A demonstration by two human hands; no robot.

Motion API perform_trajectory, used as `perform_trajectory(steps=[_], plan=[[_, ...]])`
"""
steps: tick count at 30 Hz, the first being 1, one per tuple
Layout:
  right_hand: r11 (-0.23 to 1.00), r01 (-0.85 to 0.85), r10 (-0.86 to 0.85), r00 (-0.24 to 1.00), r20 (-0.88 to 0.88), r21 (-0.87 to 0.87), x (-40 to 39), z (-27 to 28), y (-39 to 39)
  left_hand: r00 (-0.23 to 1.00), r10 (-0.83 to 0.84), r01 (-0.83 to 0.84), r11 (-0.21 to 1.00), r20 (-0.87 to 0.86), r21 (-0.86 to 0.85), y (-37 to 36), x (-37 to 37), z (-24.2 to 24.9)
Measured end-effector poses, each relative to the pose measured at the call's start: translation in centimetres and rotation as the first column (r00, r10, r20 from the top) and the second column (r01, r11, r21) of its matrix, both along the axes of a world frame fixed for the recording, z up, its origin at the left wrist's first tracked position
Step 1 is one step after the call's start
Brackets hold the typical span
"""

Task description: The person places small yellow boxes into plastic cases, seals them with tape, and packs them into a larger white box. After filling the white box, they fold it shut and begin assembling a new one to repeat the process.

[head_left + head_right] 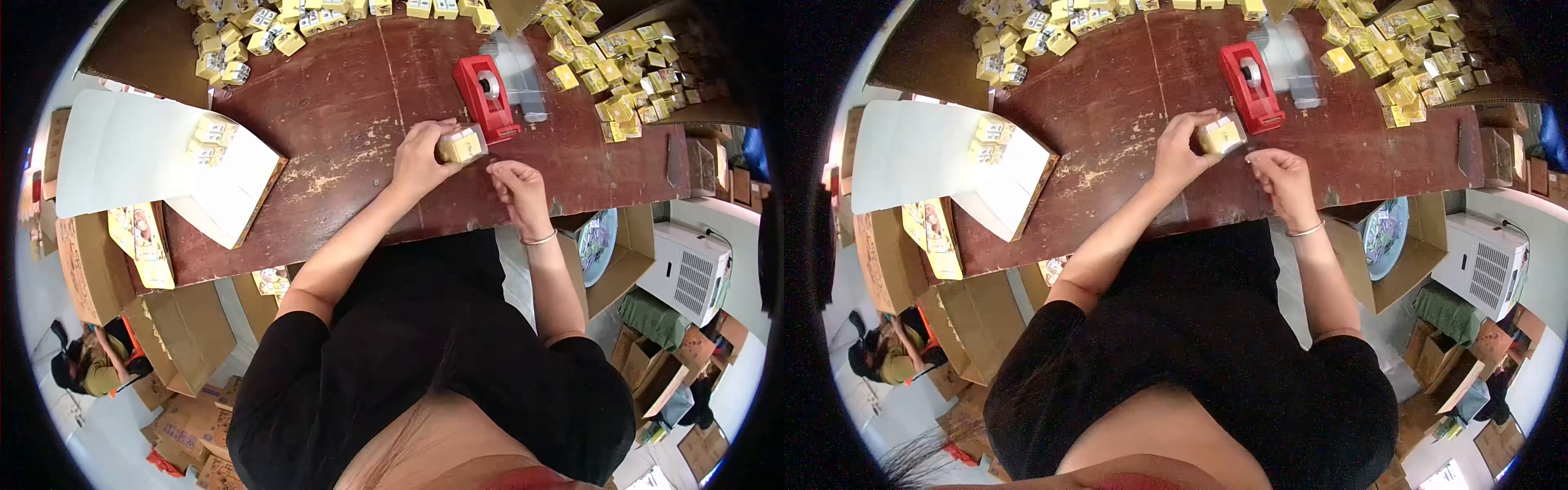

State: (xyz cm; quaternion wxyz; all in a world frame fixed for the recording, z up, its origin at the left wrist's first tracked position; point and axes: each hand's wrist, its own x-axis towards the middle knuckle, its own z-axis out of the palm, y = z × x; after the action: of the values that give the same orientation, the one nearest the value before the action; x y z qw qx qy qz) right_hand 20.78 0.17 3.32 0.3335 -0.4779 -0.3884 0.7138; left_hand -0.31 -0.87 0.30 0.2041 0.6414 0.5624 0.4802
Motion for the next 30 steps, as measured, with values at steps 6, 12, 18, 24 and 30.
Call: perform_trajectory(steps=[6, 12, 18, 24, 30], plan=[[0.970, -0.112, 0.072, 0.980, -0.187, -0.215, -1.4, -1.5, 0.7, 0.991, 0.021, 0.002, 0.985, -0.130, 0.173, -0.3, -0.3, 0.4], [0.986, -0.045, 0.040, 0.999, 0.033, 0.158, -3.7, -0.3, -0.7, 0.985, -0.062, 0.103, 0.961, 0.160, -0.258, -2.1, -0.3, 3.1], [0.992, 0.130, -0.121, 0.924, -0.362, 0.000, -3.2, 0.5, -0.4, 0.299, -0.101, 0.440, 0.897, 0.949, -0.044, -2.5, -0.2, 1.5], [0.984, -0.129, 0.124, 0.991, 0.042, 0.123, -1.8, -0.1, 0.0, -0.076, 0.195, 0.506, 0.853, 0.978, -0.131, -1.8, 2.6, 1.1], [0.732, -0.286, -0.162, 0.808, 0.566, 0.618, 1.0, -1.7, 7.7, 0.554, -0.187, 0.535, 0.826, 0.812, -0.175, 1.0, 2.7, -0.4]])
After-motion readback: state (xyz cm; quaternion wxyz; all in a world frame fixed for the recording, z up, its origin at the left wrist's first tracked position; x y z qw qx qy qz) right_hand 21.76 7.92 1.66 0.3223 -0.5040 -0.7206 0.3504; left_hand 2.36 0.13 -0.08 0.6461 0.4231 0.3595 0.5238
